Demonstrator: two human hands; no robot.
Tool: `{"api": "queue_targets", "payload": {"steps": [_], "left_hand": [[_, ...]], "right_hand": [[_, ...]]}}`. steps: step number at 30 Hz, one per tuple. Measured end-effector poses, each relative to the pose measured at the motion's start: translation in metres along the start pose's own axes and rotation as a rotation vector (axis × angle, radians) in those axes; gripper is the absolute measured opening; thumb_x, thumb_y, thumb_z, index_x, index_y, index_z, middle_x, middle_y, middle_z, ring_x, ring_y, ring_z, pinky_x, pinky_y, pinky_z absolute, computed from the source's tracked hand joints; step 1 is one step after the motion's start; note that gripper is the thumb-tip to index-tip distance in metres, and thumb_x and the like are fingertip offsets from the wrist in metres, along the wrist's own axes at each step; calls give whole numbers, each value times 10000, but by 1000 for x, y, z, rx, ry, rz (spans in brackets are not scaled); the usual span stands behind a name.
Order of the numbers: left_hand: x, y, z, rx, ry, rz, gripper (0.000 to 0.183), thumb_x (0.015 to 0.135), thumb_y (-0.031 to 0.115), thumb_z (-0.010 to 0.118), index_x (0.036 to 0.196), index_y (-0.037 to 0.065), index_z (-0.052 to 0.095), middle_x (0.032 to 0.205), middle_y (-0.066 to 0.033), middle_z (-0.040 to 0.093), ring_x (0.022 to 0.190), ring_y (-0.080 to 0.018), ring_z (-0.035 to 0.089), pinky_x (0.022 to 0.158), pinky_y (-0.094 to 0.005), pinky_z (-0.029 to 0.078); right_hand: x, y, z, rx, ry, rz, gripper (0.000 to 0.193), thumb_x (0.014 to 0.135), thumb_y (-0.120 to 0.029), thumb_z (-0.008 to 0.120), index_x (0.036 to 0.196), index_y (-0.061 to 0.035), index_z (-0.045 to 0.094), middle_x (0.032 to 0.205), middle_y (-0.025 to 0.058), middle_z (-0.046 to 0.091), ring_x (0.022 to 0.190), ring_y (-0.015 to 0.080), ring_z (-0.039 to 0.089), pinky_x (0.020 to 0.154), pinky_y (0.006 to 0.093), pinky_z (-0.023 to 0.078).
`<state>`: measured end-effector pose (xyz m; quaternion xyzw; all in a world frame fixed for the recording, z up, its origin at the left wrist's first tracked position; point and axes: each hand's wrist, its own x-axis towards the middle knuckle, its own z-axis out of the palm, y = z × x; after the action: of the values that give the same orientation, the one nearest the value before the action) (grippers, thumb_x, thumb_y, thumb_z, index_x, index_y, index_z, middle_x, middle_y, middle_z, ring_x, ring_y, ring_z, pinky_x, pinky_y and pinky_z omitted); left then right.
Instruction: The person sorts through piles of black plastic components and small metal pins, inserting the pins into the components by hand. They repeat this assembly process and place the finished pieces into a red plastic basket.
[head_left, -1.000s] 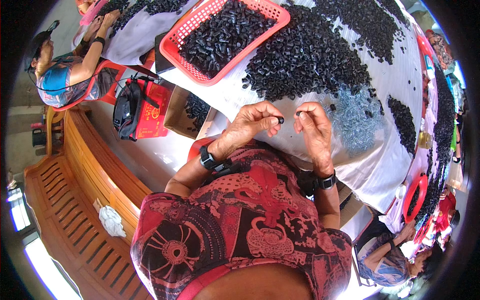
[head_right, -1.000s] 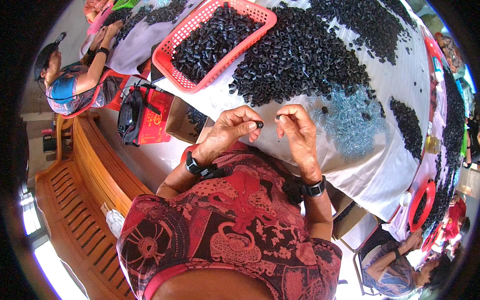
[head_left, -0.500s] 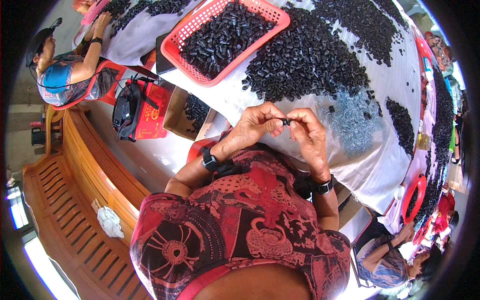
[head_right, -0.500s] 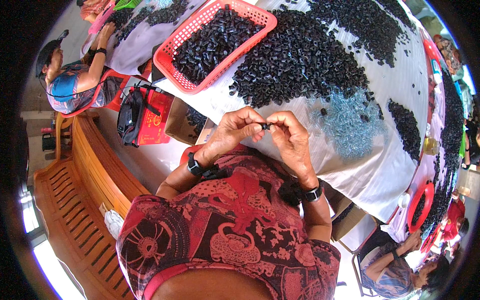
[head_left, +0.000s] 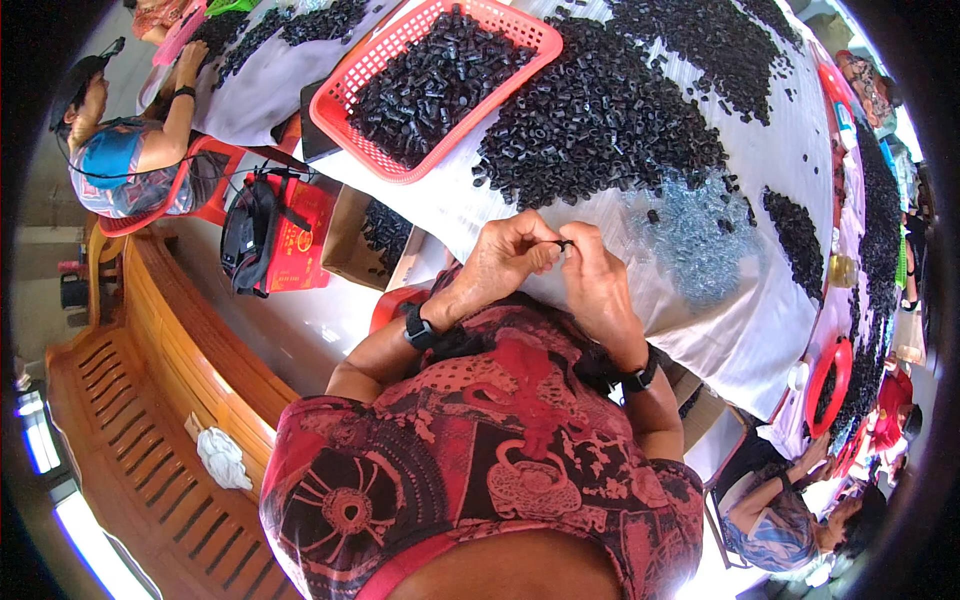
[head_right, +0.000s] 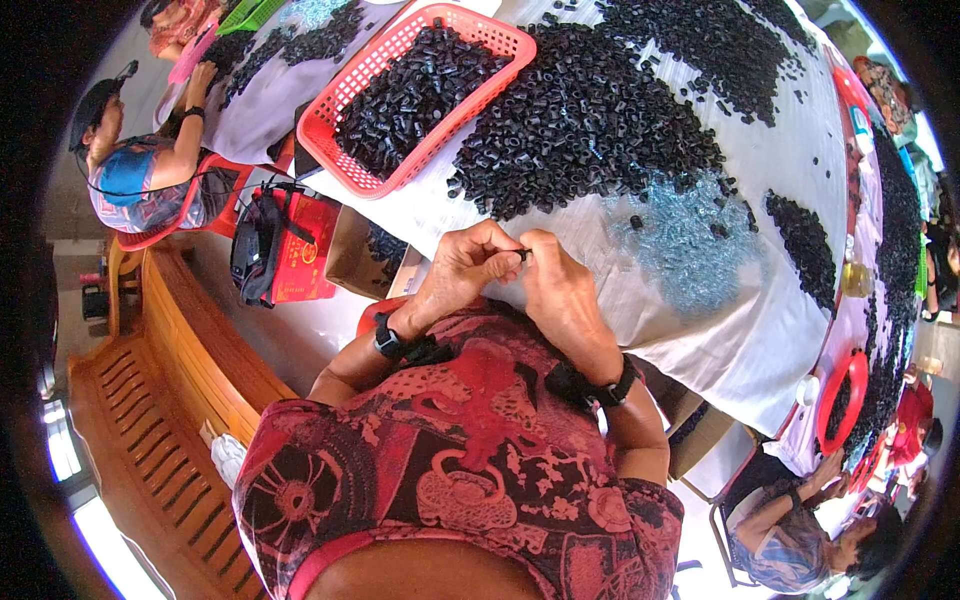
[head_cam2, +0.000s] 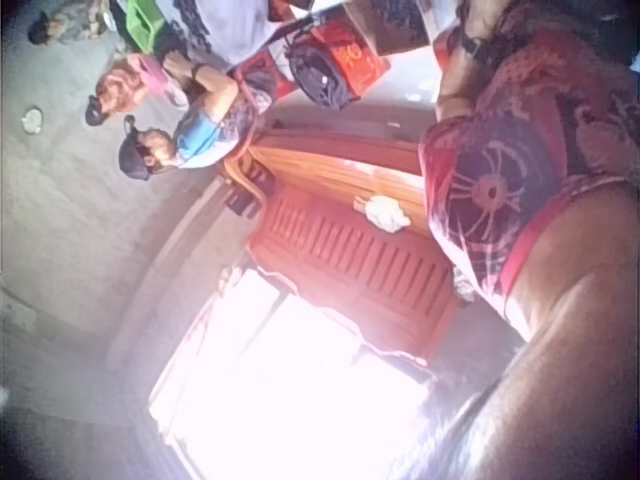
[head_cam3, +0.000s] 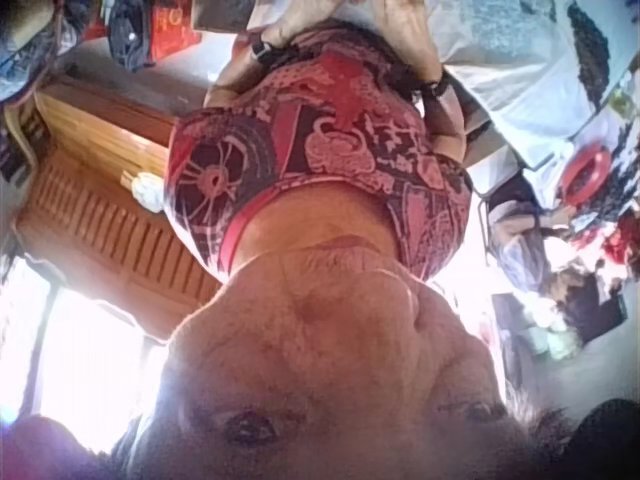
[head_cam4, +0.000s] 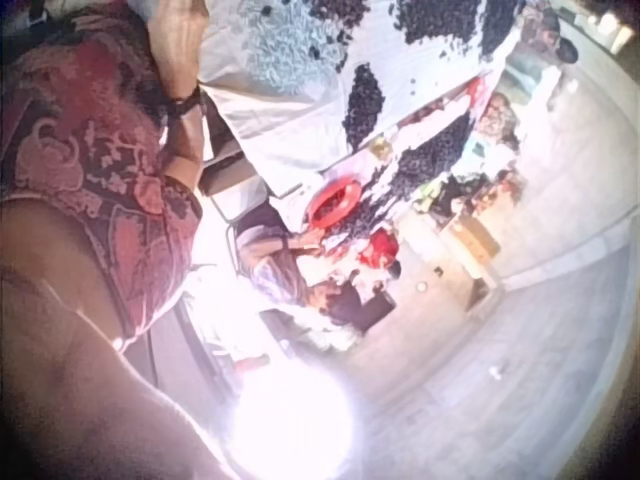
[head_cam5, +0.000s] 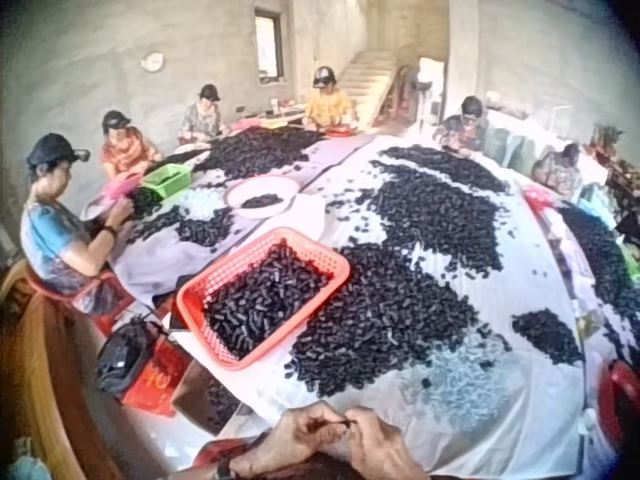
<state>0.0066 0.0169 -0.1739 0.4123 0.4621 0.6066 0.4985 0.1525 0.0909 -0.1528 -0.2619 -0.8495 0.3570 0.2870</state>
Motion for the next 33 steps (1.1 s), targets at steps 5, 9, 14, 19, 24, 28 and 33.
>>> {"api": "queue_targets", "payload": {"steps": [5,9,14,19,24,28,33], "left_hand": [[3,-2,6,37,86,6,67,854,-14,591,795,13,575,711,14,577,666,-30,527,580,-190,437],[1,0,7,115,116,-59,84,840,-51,587,780,8,582,741,6,598,687,-39,529,604,-194,450],[5,-8,14,99,194,32,85,824,-51,585,764,9,573,715,12,586,648,-34,518,566,-188,434],[12,-12,18,73,254,21,81,812,-51,586,758,4,564,703,6,586,633,-33,518,548,-190,431],[12,-6,26,-135,372,-12,86,820,-54,572,761,7,560,712,-4,597,641,-39,521,559,-198,441],[12,-13,23,-281,379,-73,101,835,-46,549,754,13,555,722,-18,603,646,-46,513,568,-199,437],[14,-19,24,-233,373,-69,114,840,-38,550,743,21,542,705,-10,589,625,-43,499,549,-194,422]], "right_hand": [[4,-8,1,-247,18,-181,362,761,-9,582,1096,-25,445,838,178,605,708,341,608,606,391,484],[6,-4,8,-365,41,-249,338,686,-91,631,970,-19,461,706,115,558,595,285,583,526,375,478],[8,2,17,-413,128,-241,303,665,-85,627,920,-34,470,661,94,535,542,255,569,475,352,461],[13,10,22,-468,179,-229,289,668,-76,616,917,-39,473,644,76,515,529,244,560,463,340,452],[19,6,23,-447,276,-254,297,681,-87,621,941,-31,487,664,82,525,540,246,563,472,340,458],[18,11,23,-491,238,-276,321,696,-98,626,980,-16,501,683,85,531,551,240,565,484,338,465],[17,15,26,-510,248,-298,327,697,-99,624,987,-19,498,682,78,529,551,232,565,481,333,465]]}}
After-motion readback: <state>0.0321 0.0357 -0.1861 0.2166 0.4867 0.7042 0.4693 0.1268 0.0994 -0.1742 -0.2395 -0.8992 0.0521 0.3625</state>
